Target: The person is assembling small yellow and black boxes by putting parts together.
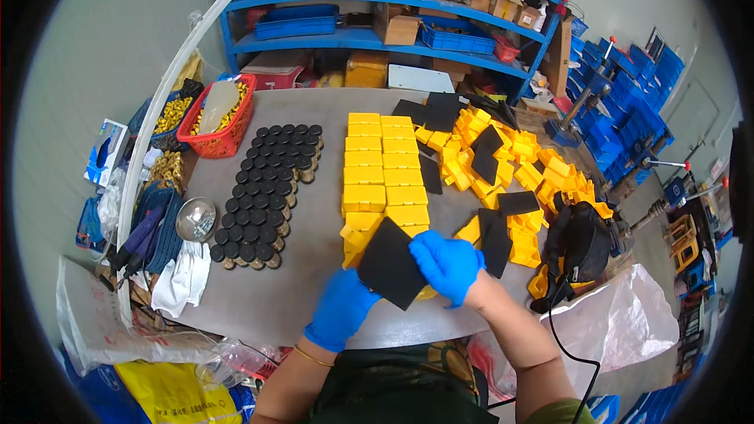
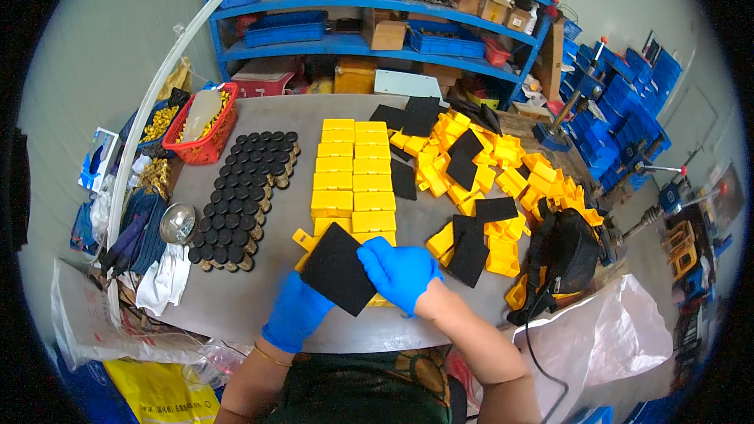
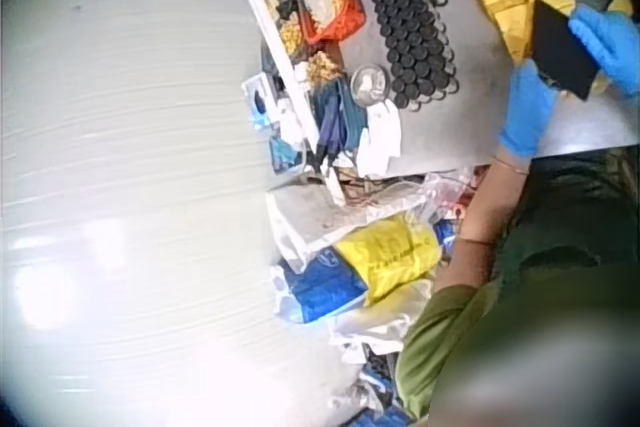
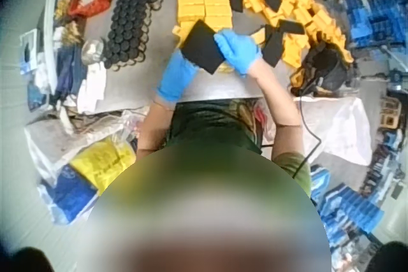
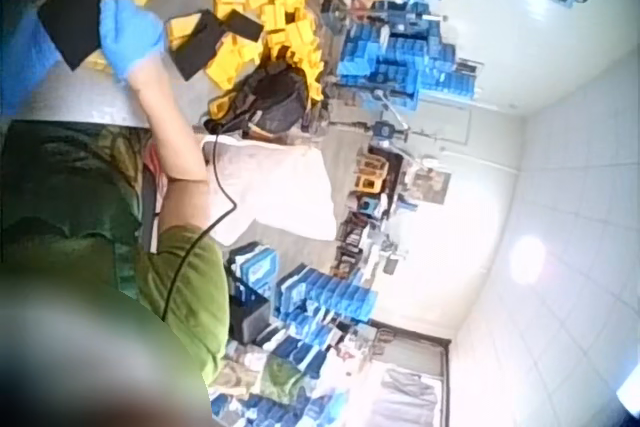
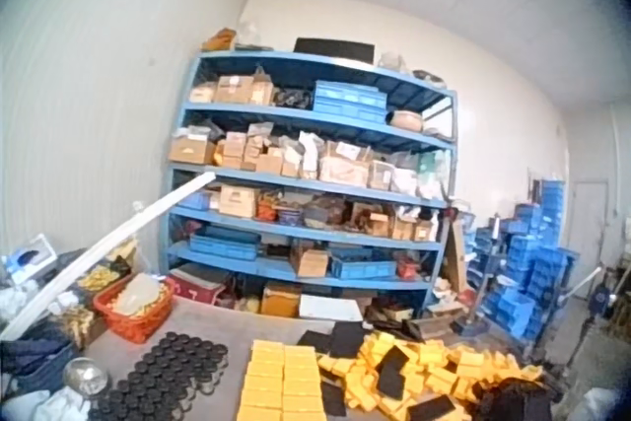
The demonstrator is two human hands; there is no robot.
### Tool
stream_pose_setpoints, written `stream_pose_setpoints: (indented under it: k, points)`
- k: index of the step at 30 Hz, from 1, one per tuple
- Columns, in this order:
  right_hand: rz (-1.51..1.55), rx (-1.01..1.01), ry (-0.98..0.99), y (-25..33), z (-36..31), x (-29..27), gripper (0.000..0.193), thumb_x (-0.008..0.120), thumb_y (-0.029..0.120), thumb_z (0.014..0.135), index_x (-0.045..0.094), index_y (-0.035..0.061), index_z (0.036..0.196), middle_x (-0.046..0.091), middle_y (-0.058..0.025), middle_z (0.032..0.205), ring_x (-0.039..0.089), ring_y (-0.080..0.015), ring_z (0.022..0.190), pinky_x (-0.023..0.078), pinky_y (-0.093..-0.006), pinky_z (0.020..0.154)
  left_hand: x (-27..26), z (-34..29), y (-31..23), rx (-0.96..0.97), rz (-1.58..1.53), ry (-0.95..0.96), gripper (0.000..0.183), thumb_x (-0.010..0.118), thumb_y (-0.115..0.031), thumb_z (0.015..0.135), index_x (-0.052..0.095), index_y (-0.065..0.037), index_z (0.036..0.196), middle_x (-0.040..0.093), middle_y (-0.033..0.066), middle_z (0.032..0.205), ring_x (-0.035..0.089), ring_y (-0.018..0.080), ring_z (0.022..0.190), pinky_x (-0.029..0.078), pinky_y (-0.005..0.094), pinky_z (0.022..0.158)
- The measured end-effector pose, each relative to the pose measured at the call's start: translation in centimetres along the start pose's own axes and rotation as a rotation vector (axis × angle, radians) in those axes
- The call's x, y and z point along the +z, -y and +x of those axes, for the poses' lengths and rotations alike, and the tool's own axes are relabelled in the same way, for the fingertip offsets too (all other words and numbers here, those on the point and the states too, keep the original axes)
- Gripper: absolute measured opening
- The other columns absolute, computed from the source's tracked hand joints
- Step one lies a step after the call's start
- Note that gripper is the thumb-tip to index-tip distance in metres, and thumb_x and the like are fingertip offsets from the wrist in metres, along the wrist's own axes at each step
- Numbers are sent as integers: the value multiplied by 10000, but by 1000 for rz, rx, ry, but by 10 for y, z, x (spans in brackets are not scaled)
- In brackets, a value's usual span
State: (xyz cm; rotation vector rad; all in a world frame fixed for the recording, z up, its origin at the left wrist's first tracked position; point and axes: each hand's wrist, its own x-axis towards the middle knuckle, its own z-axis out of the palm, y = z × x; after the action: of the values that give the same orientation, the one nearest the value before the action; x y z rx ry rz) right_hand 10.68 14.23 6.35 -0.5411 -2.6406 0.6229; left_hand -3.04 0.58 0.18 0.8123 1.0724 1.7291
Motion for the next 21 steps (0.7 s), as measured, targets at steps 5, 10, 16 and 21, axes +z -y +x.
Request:
stream_pose_setpoints:
  k: [5, 10, 16, 21]
  points:
    - [-221, -8, -75, 14, 1, 8, 207, 541, 288, 876, 555, 89, 931, 587, -136, 625, 578, -334, 549, 450, -436, 491, 7, -13, -3, -43, 42, -225, 373, 566, -179, 890, 510, -3, 1214, 597, 63, 1107, 573, 130, 973, 472, 276, 830]
    - [167, -133, -259, 23, 20, 1, 206, 631, 185, 827, 610, 66, 995, 652, -95, 860, 621, -200, 753, 487, -282, 703, 6, -14, -2, -86, -47, -227, 327, 548, -180, 906, 537, -12, 1187, 606, 39, 1043, 568, 93, 922, 469, 256, 783]
    - [695, 270, 268, 5, 33, 10, 242, 613, 142, 853, 595, 73, 1084, 622, -9, 958, 550, -79, 850, 449, -236, 794, 4, -13, 13, -147, -224, -191, 294, 526, -156, 914, 553, -16, 1171, 599, 57, 1045, 573, 112, 947, 471, 265, 814]
    - [506, 163, 364, 19, 43, -7, 442, 658, 228, 830, 501, 91, 1220, 600, -74, 1103, 562, -173, 985, 454, -309, 854, -11, -8, 4, -77, -178, -130, 342, 457, -202, 947, 502, -26, 1236, 575, 98, 1144, 560, 168, 1043, 471, 294, 869]
